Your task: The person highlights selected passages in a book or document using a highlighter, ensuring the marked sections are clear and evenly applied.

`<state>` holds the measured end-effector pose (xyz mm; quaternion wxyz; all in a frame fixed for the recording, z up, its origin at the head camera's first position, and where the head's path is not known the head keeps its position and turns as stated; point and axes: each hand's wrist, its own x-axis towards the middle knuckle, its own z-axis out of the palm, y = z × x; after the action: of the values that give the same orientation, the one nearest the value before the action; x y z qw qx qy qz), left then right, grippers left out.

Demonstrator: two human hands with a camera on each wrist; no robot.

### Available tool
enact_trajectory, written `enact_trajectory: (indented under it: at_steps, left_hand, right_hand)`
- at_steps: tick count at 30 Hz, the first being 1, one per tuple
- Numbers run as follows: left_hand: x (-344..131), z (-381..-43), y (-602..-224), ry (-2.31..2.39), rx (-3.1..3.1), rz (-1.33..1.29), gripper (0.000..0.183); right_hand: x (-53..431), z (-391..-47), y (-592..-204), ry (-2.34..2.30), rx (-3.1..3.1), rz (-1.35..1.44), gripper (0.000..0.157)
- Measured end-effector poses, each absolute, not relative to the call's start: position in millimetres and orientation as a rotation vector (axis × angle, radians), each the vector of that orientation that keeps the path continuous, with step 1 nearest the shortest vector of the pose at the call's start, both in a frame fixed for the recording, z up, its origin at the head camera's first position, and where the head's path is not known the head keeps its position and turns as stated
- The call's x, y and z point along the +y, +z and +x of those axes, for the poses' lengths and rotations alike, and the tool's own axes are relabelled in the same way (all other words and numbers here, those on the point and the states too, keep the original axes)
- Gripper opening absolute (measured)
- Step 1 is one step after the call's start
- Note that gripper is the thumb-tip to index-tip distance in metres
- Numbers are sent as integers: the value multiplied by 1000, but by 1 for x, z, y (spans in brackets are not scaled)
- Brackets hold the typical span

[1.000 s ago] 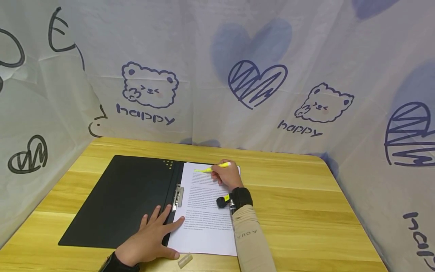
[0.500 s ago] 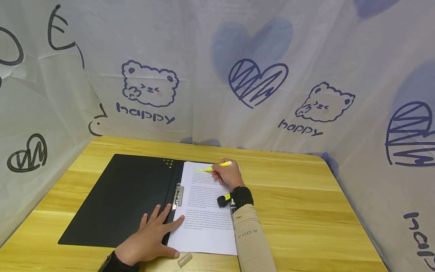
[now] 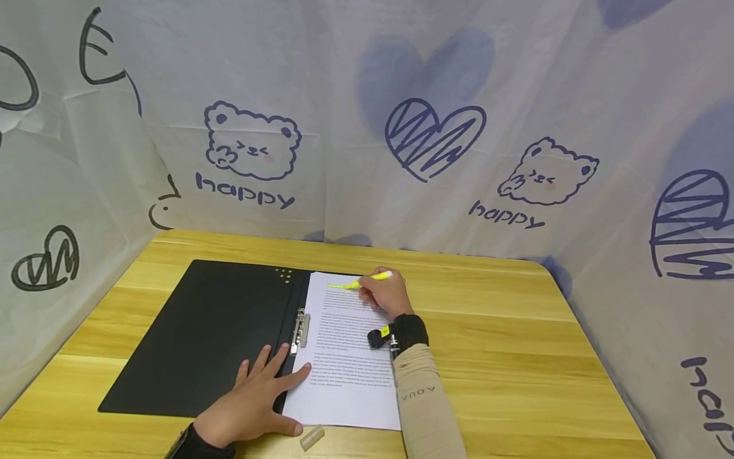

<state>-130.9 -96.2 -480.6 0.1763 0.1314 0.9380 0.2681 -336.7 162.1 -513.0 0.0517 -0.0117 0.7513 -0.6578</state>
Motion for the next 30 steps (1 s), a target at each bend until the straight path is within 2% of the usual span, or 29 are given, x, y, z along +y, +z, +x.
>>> enact_trajectory:
  at_steps: [30]
  left_hand:
    - [-96, -130, -479, 768, 2647, 370, 93]
  right_hand:
    - [165, -338, -512, -1945, 2325, 50, 22]
